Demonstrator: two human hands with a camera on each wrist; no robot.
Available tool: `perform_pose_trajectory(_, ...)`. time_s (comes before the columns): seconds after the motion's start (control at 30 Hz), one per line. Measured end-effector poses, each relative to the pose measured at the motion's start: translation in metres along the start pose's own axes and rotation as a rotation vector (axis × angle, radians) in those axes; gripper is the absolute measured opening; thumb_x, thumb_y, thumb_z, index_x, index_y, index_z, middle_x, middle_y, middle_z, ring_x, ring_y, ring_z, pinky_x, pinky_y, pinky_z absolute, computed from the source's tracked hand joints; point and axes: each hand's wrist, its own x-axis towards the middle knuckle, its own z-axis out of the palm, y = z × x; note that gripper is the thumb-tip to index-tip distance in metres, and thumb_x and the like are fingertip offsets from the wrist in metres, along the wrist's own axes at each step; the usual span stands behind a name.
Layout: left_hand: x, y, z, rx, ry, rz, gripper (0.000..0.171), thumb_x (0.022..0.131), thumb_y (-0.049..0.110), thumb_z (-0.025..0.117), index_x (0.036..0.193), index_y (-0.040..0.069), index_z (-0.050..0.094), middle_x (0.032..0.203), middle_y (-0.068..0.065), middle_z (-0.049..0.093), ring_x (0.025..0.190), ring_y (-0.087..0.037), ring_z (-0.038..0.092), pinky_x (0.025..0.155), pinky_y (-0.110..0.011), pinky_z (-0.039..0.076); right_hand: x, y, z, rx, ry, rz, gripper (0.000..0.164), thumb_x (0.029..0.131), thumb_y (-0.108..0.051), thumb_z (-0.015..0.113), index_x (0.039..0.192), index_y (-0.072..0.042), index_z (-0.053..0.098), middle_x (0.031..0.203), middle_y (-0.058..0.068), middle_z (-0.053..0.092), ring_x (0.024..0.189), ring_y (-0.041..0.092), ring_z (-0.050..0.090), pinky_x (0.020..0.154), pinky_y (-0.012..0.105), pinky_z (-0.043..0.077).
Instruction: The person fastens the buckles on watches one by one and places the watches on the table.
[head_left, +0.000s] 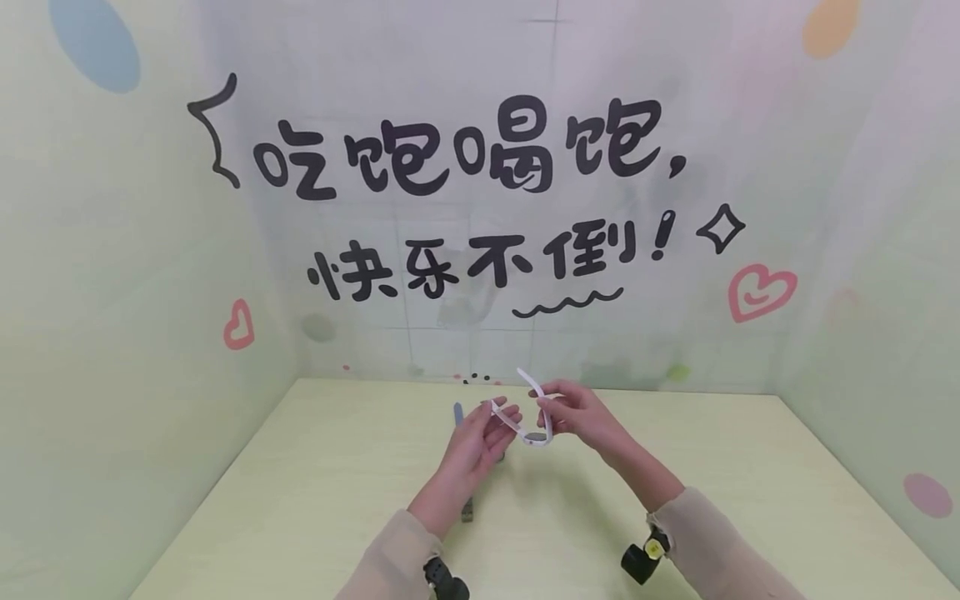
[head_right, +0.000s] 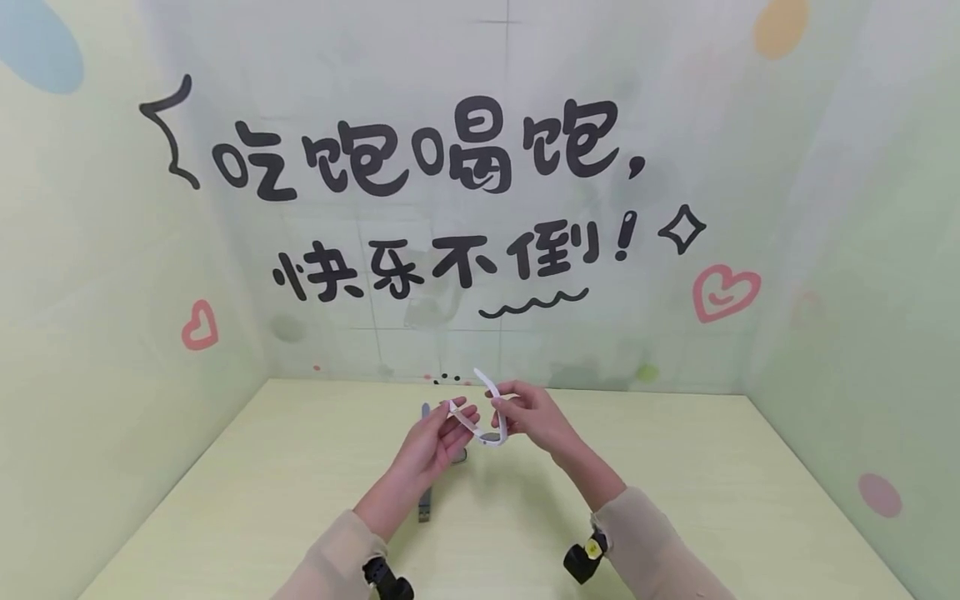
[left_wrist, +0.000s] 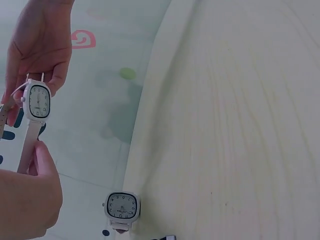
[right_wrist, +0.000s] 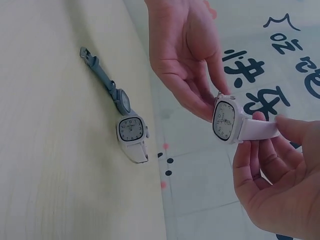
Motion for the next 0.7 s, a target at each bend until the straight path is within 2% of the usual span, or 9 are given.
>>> perform_pose_trajectory(0.23, 0.0, 0.004, 0.001, -0.016, 0.057, 0.054, 0.045, 0.106, 0.022, 0.048, 0.143, -0.004, 0.045, 0.13, -0.013, 0.066, 0.115, -0.013, 0.068, 0.101, -0.024, 0.051, -0.003, 0.006, 0.001, -0.111, 0.03, -0.055, 0.032, 0.1, -0.015, 0.059, 0.124, 0.005, 0.063, 0.09, 0.005, 0.066, 0.079, 0.012, 0.062, 0.074, 0.026, 0.057)
perform_pose_trajectory(0.33, -0.001, 0.01, -0.001, -0.012, 0.071, 0.084, 0.044, 0.104, 0.017, 0.052, 0.142, -0.004, 0.047, 0.123, -0.008, 0.07, 0.113, -0.012, 0.068, 0.1, -0.023, 0.052, 0.0, 0.008, 0.005, -0.213, 0.045, -0.106, 0.03, 0.099, -0.016, 0.06, 0.121, 0.003, 0.066, 0.095, 0.01, 0.07, 0.078, 0.011, 0.063, 0.072, 0.025, 0.055)
perform_pose_trajectory(0.43, -0.002, 0.013, -0.002, 0.034, 0.087, 0.124, 0.043, 0.102, 0.014, 0.055, 0.14, -0.005, 0.049, 0.119, -0.006, 0.071, 0.108, -0.01, 0.069, 0.098, -0.022, 0.053, 0.002, 0.009, 0.008, -0.316, 0.043, -0.15, 0.029, 0.099, -0.018, 0.061, 0.12, 0.002, 0.069, 0.097, 0.014, 0.072, 0.077, 0.011, 0.063, 0.066, 0.023, 0.051)
perform_pose_trajectory(0.53, -0.001, 0.014, -0.001, 0.085, 0.095, 0.136, 0.043, 0.101, 0.013, 0.058, 0.139, -0.005, 0.052, 0.125, -0.008, 0.07, 0.106, -0.009, 0.07, 0.096, -0.022, 0.054, 0.001, 0.009, 0.009, -0.386, 0.045, -0.175, 0.029, 0.098, -0.018, 0.062, 0.12, 0.0, 0.069, 0.1, 0.014, 0.073, 0.079, 0.013, 0.065, 0.063, 0.022, 0.049)
perform_pose_trajectory(0.7, 0.002, 0.008, 0.005, 0.144, 0.082, 0.128, 0.04, 0.1, 0.009, 0.058, 0.137, -0.003, 0.054, 0.138, -0.013, 0.061, 0.108, -0.009, 0.069, 0.097, -0.023, 0.053, -0.007, 0.012, 0.005, -0.421, 0.061, -0.177, 0.026, 0.097, -0.015, 0.063, 0.119, -0.002, 0.071, 0.107, 0.015, 0.074, 0.085, 0.021, 0.069, 0.067, 0.022, 0.054)
